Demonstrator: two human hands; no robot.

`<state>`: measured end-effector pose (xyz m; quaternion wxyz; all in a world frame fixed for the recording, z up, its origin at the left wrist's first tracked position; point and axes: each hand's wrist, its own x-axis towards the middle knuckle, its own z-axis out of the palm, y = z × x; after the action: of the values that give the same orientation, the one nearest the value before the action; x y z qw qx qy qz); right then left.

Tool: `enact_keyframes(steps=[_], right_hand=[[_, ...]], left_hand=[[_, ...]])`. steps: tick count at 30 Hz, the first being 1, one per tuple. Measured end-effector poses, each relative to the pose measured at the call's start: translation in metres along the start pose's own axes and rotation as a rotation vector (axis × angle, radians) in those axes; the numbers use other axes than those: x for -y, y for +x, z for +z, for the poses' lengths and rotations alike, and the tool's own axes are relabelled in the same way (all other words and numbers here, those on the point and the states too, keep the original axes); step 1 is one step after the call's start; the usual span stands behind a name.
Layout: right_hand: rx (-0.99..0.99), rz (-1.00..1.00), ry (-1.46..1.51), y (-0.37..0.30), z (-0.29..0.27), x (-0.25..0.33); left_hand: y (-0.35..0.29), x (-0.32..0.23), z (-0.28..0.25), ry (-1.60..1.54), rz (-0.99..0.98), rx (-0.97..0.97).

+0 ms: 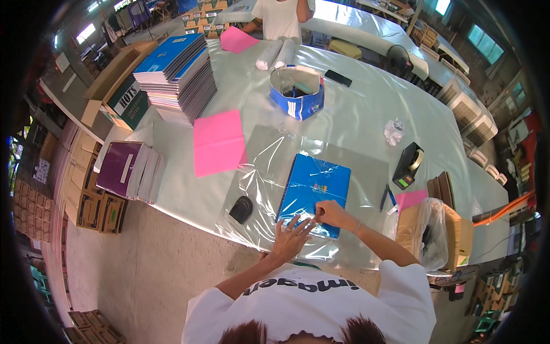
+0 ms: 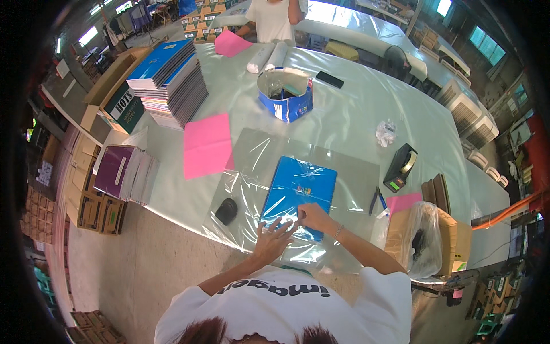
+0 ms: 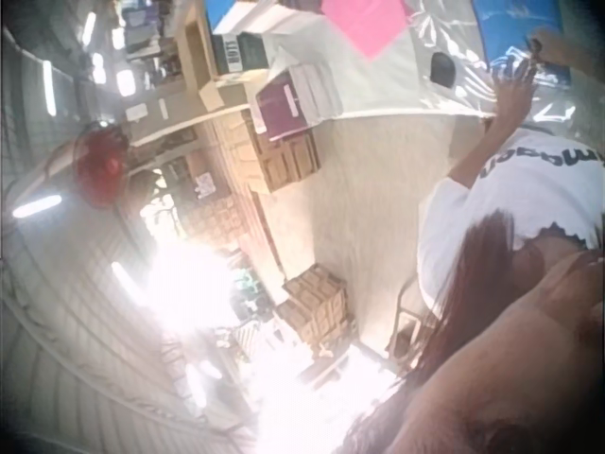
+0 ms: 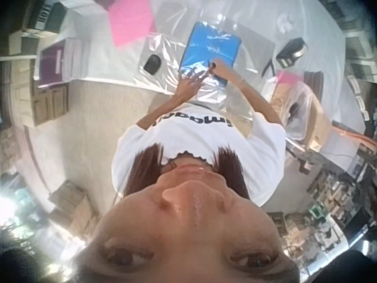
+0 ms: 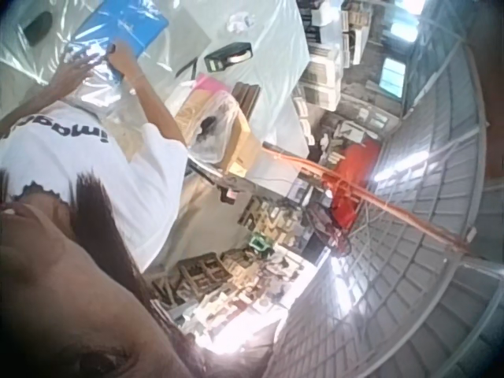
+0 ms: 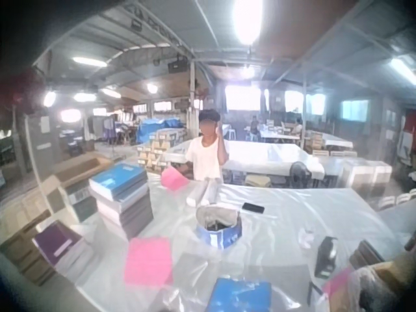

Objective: The person places a notebook onto a plastic sheet, folds the edges of the sheet over the book, and secures it with adhesive tape from a dispenser.

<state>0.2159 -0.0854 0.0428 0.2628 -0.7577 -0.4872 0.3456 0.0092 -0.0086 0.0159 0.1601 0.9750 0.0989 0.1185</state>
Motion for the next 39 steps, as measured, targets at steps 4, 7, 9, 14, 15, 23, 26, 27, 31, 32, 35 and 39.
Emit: enact_keyframes(steps=[4, 7, 9, 14, 15, 23, 26, 27, 31, 32, 35, 39], right_hand=[[-0.051, 0.057, -0.031, -0.005, 0.000, 0.004], [-0.085, 0.117, 0.017, -0.010, 0.000, 0.010], [-0.146, 0.124, 0.012, -0.009, 0.008, -0.001], [-0.243, 0.189, -0.129, -0.010, 0.013, 0.002], [-0.263, 0.216, -0.173, -0.014, 0.012, 0.007], [-0.578, 0.321, -0.121, -0.034, 0.042, 0.005], [-0.834, 0.245, -0.161, -0.035, 0.069, 0.005], [-0.874, 0.249, -0.167, -0.034, 0.074, 0.009], [-0.996, 0.340, -0.304, -0.034, 0.090, 0.021], [-1.005, 0.362, -0.327, -0.033, 0.092, 0.022], [-1.035, 0.399, -0.415, -0.029, 0.099, 0.021], [-1.080, 0.335, -0.492, -0.026, 0.101, 0.015]], left_hand=[[-0.005, 0.011, 0.008, 0.053, 0.053, 0.044], [-0.006, 0.015, 0.007, 0.039, 0.089, 0.051], [-0.004, 0.019, 0.006, 0.038, 0.120, 0.083], [-0.003, 0.031, 0.004, -0.026, 0.209, 0.070], [-0.002, 0.035, 0.003, -0.023, 0.227, 0.073], [0.007, 0.054, -0.008, 0.014, 0.351, 0.158], [0.005, 0.057, -0.002, 0.006, 0.364, 0.125], [0.004, 0.058, -0.001, 0.019, 0.360, 0.147], [0.004, 0.056, -0.003, 0.010, 0.357, 0.166], [0.004, 0.055, -0.004, -0.002, 0.349, 0.162], [0.006, 0.055, -0.005, 0.024, 0.349, 0.149], [0.008, 0.063, -0.006, 0.030, 0.351, 0.119]])
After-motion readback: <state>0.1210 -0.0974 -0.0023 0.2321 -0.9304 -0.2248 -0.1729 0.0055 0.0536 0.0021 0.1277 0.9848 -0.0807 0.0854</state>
